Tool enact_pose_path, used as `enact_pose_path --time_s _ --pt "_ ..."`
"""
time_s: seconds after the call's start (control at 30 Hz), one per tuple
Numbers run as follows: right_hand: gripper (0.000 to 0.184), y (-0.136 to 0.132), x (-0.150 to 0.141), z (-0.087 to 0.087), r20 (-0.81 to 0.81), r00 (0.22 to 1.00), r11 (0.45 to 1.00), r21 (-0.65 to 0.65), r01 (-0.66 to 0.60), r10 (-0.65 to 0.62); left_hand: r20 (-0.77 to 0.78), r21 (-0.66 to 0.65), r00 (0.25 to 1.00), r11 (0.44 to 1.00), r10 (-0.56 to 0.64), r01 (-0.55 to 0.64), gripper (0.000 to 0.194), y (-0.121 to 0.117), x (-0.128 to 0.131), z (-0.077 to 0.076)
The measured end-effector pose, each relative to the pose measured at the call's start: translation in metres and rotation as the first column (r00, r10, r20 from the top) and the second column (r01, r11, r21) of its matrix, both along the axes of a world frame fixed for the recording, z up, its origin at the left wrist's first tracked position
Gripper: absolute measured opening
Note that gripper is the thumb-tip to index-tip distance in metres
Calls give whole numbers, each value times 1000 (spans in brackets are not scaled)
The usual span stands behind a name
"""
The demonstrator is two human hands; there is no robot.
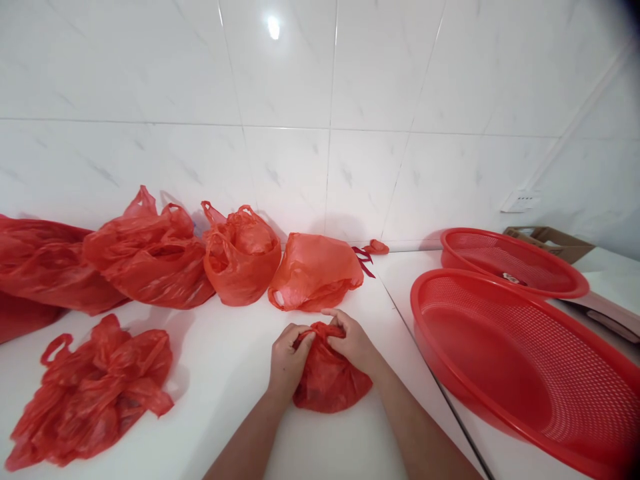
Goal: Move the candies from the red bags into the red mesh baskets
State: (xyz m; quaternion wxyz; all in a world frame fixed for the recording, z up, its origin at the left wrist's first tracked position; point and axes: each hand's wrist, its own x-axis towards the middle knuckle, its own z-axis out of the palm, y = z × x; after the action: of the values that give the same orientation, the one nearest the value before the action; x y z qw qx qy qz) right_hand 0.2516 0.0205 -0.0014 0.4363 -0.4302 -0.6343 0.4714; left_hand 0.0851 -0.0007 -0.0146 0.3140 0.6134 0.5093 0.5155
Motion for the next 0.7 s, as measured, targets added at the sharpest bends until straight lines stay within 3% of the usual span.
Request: enact_pose_path --time_s 0.13,0.27,0.4,0.53,0.6,0.7 --pt "32 3 -4 -5 180 950 955 204 216 -253 -80 92 995 993 -66 73 14 -3 2 0" --pt "37 5 -3 -7 206 928 945 171 277 -310 -163 139 982 983 -96 120 15 -5 5 -2" --pt "40 4 2 -6 68 975 976 68 207 -211 -191 152 977 980 -95 125 14 -5 5 -4" --pt "30 7 7 -5 -282 956 991 -118 55 -86 -166 177 985 981 -50 79 12 -5 6 -3" --pt "28 9 10 -5 -402 905 981 -179 75 -142 -181 226 983 973 -15 57 12 -6 5 -1" --pt "26 14 18 -5 -374 881 952 -205 228 -291 -216 356 973 934 78 4 14 -7 1 4"
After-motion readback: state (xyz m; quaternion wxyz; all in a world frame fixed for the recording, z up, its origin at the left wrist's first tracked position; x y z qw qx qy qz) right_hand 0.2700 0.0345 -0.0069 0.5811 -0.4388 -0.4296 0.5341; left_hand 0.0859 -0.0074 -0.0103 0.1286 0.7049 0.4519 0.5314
